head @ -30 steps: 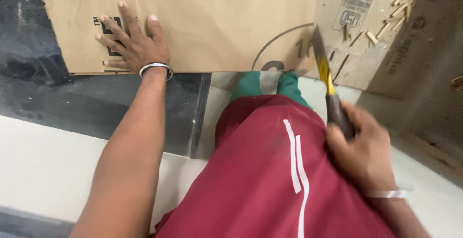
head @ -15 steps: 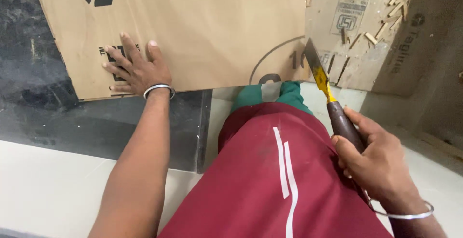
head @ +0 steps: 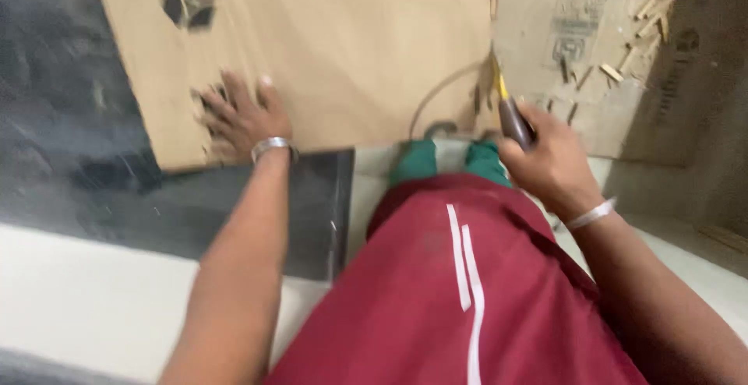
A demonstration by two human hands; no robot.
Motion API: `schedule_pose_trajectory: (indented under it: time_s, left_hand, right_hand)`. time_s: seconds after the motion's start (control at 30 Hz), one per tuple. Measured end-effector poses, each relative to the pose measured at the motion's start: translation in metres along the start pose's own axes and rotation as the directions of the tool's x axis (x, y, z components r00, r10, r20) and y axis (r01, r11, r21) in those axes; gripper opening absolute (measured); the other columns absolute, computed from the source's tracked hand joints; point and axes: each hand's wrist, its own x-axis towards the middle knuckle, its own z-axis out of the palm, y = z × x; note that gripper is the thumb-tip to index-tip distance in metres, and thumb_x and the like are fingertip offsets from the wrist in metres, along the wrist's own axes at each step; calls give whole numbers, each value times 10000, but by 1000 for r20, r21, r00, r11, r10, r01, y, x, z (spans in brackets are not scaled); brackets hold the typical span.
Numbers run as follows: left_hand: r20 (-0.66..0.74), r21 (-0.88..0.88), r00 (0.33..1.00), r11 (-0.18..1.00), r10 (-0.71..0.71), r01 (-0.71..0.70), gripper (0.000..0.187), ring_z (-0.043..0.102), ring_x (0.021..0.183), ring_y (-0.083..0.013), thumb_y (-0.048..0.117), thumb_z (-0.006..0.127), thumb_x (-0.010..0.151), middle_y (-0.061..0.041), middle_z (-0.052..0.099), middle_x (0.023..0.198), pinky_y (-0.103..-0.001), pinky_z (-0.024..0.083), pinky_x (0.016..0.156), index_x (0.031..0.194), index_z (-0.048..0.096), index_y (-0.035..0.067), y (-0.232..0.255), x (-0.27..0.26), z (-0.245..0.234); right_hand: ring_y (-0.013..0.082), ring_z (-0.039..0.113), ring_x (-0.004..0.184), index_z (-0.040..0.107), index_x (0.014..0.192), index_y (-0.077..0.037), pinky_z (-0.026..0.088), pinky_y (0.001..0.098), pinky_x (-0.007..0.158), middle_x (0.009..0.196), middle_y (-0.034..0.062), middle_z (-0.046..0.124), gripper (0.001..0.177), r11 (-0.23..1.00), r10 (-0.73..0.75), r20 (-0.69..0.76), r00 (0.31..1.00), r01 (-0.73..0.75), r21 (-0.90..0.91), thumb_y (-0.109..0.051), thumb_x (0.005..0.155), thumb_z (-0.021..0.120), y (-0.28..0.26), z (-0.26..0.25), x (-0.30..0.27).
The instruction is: Using a chisel to carve and refine the edges of plywood sheets in a workshop.
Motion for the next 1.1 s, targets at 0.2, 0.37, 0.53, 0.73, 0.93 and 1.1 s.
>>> schedule_pose_trajectory:
  time_s: [0.2,0.37,0.53,0.73,0.93,1.1]
  left_hand:
    - [-43,-9,999,1000,1,-1,718,10,1569,-457,653,457,1014,-118,65,1732,-818,56,1151,1640,222,391,-4,0,15]
    - [-17,50,1000,999,4,-3,702,21,1558,-456,652,379,1024,-142,55,1709,-814,50,1143,1637,178,373,-7,4,19]
    - [-76,37,997,999,-12,15,705,36,1568,-490,631,322,1062,-193,35,1729,-822,89,1130,1664,136,315,-11,24,52]
    - [-61,56,991,991,-121,124,815,55,1578,-441,702,316,1018,-190,25,1722,-823,158,1106,1658,76,258,122,-4,60]
    - [-85,95,996,995,18,-10,809,37,1567,-455,723,314,1014,-192,20,1719,-822,143,1100,1652,61,296,229,-37,51]
    - [-95,106,995,994,19,-9,798,34,1582,-453,741,321,1018,-192,26,1730,-793,128,1142,1655,63,334,230,-33,53]
  right_hand:
    - [229,679,546,492,1590,-149,582,363,495,858,194,728,721,966,254,99,962,-248,-71,-121,898,694,21,-32,-48]
    - [197,647,664,497,1583,-18,548,327,543,1040,210,721,687,855,140,30,990,-136,500,-14,910,637,98,-40,-60]
    - [227,671,912,415,1490,47,585,348,806,1171,217,644,608,648,-164,-13,986,118,753,40,913,607,132,-85,-73]
    - [193,719,790,468,1389,6,637,345,740,974,145,683,340,370,-319,-26,947,149,917,-41,1069,574,128,-104,5]
    - [175,604,662,589,1212,49,519,351,599,1002,146,702,240,711,-265,-23,964,212,670,35,976,547,117,-94,99]
    - [176,668,726,559,1291,7,564,340,632,1002,127,712,345,784,-543,39,839,490,382,14,950,506,93,-97,147]
